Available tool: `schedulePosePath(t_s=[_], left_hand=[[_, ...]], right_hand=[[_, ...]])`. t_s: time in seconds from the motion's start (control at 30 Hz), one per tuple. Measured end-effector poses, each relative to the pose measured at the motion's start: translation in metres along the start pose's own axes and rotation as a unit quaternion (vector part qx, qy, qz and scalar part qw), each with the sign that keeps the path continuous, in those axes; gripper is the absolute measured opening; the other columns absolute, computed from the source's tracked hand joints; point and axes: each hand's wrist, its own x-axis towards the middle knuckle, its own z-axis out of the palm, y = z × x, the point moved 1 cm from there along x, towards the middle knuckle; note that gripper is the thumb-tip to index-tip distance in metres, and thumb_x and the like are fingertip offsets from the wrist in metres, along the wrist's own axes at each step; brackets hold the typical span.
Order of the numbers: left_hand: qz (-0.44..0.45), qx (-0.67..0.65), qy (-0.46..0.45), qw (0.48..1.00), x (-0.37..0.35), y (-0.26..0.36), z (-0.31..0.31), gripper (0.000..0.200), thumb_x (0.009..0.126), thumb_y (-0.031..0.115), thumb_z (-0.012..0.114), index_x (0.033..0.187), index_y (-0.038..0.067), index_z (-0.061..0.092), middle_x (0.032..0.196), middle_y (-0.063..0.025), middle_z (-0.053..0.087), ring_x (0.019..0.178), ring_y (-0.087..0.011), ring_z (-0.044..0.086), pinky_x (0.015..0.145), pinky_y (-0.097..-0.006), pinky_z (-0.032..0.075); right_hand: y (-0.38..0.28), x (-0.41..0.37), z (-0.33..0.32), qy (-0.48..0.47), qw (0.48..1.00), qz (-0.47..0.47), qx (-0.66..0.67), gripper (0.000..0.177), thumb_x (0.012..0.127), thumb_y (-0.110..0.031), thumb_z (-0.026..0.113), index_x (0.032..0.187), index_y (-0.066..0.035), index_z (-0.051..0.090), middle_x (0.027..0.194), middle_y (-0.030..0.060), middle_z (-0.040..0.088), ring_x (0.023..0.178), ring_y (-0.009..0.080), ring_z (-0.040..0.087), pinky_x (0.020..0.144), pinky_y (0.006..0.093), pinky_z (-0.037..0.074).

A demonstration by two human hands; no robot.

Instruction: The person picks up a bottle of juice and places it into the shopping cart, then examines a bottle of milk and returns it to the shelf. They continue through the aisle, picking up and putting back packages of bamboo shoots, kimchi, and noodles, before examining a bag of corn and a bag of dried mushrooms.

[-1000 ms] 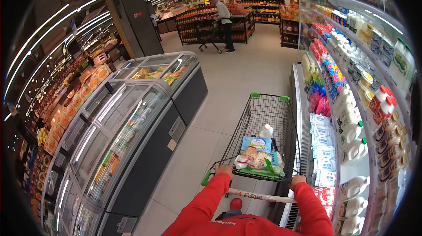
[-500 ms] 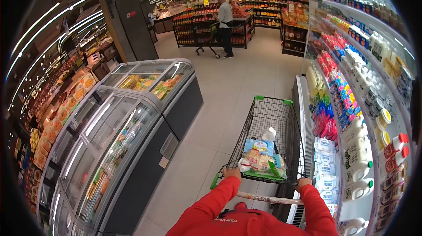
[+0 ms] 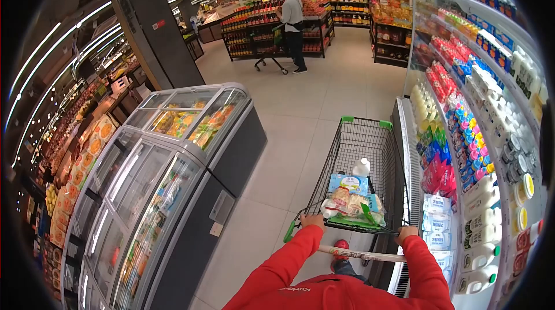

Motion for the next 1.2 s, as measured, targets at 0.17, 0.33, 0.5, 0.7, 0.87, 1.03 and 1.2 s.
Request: schedulePosePath(t_s=[0.17, 0.33, 0.5, 0.7, 0.87, 1.03, 1.2], left_hand=[[-0.012, -0.004, -0.025, 1.0, 0.058, 0.017, -0.024, 0.025, 0.074, 0.019, 0.057, 0.097, 0.015, 0.067, 0.105, -0.0044, 0.066, 0.11, -0.0222, 0.055, 0.104, -0.0455, 0.02], [-0.032, -0.018, -0.001, 0.999, 0.115, 0.035, -0.042, 0.027, 0.073, 0.019, 0.058, 0.098, 0.015, 0.067, 0.106, -0.0033, 0.065, 0.117, -0.0216, 0.047, 0.107, -0.0498, 0.014], [-0.014, -0.039, 0.002, 0.999, 0.177, 0.036, -0.053, 0.029, 0.072, 0.021, 0.062, 0.1, 0.018, 0.066, 0.107, -0.0018, 0.064, 0.119, -0.0222, 0.044, 0.106, -0.0525, 0.011], [-0.016, -0.06, 0.091, 0.994, 0.239, 0.037, -0.056, 0.039, 0.072, 0.026, 0.069, 0.11, 0.023, 0.061, 0.121, -0.001, 0.055, 0.125, -0.0227, 0.039, 0.104, -0.0662, 0.008], [0.027, -0.088, 0.034, 0.995, 0.274, 0.02, -0.069, 0.04, 0.073, 0.018, 0.067, 0.111, 0.027, 0.059, 0.115, 0.0021, 0.057, 0.122, -0.0217, 0.042, 0.1, -0.07, 0.009], [0.043, -0.081, -0.014, 0.996, 0.309, -0.009, -0.088, 0.035, 0.072, 0.013, 0.064, 0.104, 0.027, 0.061, 0.115, 0.0061, 0.058, 0.118, -0.0188, 0.043, 0.101, -0.0671, 0.007], [0.121, -0.067, 0.004, 0.99, 0.352, -0.064, -0.109, 0.033, 0.072, 0.011, 0.061, 0.101, 0.026, 0.061, 0.113, 0.0058, 0.059, 0.117, -0.019, 0.044, 0.1, -0.067, 0.008]], right_hand=[[0.023, 0.067, -0.02, 0.001, 1.0, -0.006, 0.007, 0.035, 0.078, -0.041, 0.057, 0.098, -0.015, 0.069, 0.103, 0.0074, 0.066, 0.1, 0.0232, 0.063, 0.087, 0.0367, 0.048], [0.048, 0.145, -0.032, 0.022, 0.999, -0.031, 0.001, 0.033, 0.078, -0.038, 0.056, 0.099, -0.016, 0.07, 0.104, 0.0078, 0.066, 0.1, 0.0239, 0.063, 0.087, 0.0368, 0.047], [0.057, 0.195, -0.072, 0.015, 0.999, -0.038, 0.005, 0.031, 0.079, -0.035, 0.055, 0.097, -0.015, 0.07, 0.105, 0.0077, 0.066, 0.098, 0.0238, 0.063, 0.087, 0.0364, 0.047], [0.064, 0.257, -0.103, -0.006, 0.999, -0.039, 0.016, 0.038, 0.077, -0.039, 0.056, 0.105, -0.016, 0.068, 0.109, 0.0079, 0.064, 0.104, 0.023, 0.06, 0.088, 0.0358, 0.046], [0.05, 0.277, -0.124, 0.017, 0.999, -0.015, 0.04, 0.043, 0.076, -0.046, 0.056, 0.105, -0.017, 0.069, 0.106, 0.0085, 0.065, 0.1, 0.0251, 0.061, 0.088, 0.0366, 0.046], [0.016, 0.287, -0.126, 0.011, 0.999, 0.021, 0.022, 0.039, 0.077, -0.043, 0.055, 0.1, -0.016, 0.07, 0.104, 0.0089, 0.065, 0.1, 0.0255, 0.061, 0.088, 0.0368, 0.046], [-0.051, 0.281, -0.142, 0.032, 0.993, 0.091, 0.07, 0.03, 0.074, -0.035, 0.058, 0.093, -0.015, 0.071, 0.1, 0.0063, 0.065, 0.098, 0.0225, 0.061, 0.09, 0.0351, 0.043]])
